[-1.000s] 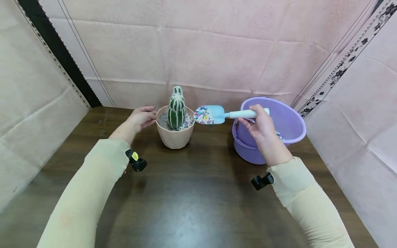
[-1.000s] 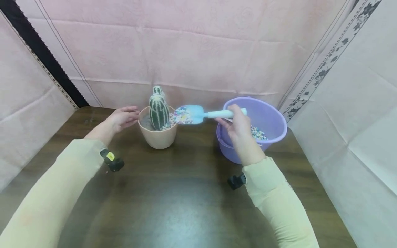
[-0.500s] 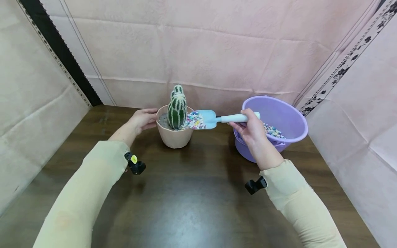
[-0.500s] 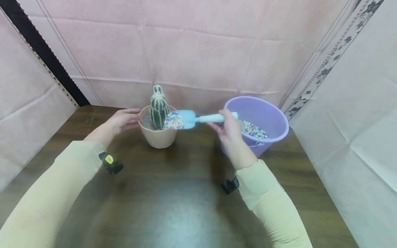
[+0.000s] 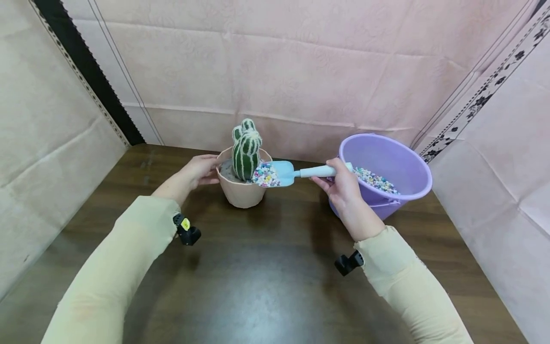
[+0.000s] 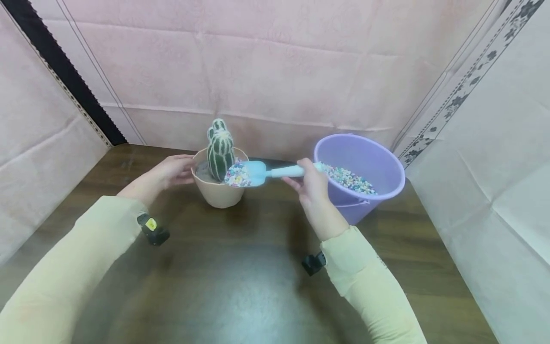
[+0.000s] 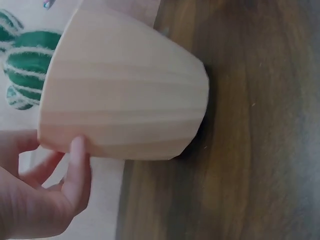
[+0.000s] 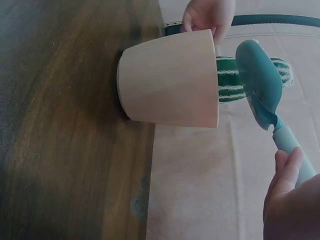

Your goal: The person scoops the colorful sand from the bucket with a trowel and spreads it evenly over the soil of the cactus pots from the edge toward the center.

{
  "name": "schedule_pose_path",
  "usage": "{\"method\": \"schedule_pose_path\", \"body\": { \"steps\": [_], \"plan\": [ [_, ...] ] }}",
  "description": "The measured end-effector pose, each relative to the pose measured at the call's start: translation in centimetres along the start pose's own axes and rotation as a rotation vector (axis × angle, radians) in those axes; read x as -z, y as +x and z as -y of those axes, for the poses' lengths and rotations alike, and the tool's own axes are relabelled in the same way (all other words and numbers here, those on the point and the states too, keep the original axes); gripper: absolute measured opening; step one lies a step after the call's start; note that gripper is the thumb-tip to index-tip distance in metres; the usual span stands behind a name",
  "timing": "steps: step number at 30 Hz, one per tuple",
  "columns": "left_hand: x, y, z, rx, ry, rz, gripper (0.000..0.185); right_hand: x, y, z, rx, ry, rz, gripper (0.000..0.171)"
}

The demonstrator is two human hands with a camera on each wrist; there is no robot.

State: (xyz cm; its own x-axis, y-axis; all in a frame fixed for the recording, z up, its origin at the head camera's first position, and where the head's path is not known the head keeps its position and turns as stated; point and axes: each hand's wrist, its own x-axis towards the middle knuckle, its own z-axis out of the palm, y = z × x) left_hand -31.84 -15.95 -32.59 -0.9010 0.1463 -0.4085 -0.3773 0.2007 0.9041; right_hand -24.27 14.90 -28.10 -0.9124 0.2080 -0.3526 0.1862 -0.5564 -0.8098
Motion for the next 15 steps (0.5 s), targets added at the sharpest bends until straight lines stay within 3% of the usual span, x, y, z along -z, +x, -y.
{"method": "schedule_pose_path", "body": {
  "steps": [4, 15],
  "plan": [
    [0.0, -0.4, -0.1, -0.013, 0.012, 0.009, 0.050, -0.2, 0.1, -0.4, 0.020, -0.001, 0.007, 0.007],
    [-0.8, -1.5, 0.0, 0.034, -0.138, -0.022, 0.051, -1.1, 1.2, -1.7, 0.059, 0.002, -0.073, 0.009]
  ]
}}
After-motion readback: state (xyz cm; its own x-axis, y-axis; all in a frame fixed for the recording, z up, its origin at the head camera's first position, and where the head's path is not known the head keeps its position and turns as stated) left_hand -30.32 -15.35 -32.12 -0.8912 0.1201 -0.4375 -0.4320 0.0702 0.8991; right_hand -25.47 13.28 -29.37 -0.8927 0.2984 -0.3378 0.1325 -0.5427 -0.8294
